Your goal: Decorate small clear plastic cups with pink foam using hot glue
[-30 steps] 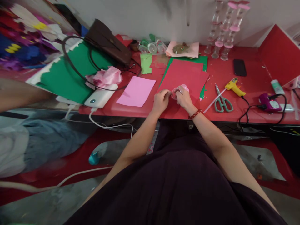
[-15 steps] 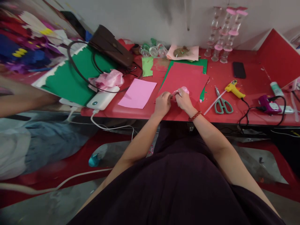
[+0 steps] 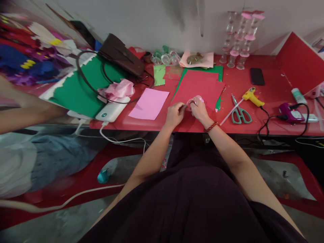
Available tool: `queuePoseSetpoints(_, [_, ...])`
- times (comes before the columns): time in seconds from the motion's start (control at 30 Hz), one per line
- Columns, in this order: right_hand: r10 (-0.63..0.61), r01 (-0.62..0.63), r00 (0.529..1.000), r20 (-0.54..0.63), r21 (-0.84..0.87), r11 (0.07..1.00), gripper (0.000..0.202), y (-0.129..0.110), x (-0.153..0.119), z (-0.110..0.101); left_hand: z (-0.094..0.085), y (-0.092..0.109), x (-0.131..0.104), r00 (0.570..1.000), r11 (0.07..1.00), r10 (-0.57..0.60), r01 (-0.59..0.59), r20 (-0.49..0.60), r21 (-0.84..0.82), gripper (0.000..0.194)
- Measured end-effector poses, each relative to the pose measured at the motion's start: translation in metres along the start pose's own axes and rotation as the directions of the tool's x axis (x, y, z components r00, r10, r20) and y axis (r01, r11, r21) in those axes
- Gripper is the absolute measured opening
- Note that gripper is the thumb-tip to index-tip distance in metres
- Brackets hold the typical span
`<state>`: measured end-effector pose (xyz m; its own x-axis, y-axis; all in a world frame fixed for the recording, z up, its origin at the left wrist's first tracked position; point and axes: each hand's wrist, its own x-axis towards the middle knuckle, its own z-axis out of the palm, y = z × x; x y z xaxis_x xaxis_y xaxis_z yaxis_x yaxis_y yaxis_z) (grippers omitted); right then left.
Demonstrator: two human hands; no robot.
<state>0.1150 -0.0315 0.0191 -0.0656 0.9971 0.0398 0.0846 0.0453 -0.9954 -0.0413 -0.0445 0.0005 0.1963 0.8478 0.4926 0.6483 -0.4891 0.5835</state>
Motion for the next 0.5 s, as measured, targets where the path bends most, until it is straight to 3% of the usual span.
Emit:
queuePoseSetpoints(0.23, [-0.037, 0.035, 0.999, -0.032, -0.073, 0.997, 0.011, 0.002, 0.001, -0.001, 0.010, 0.003, -0.002, 1.000, 0.989, 0.025, -0.024, -0.007, 0.144, 0.022])
queuePoseSetpoints(0.5, [0.055, -0.055, 0.998, -0.004, -0.031, 0.998, 0.011, -0.006, 0.000, 0.001, 0.010, -0.004, 0.002, 1.000, 0.999, 0.012, -0.011, -0.025, 0.048, 0.020])
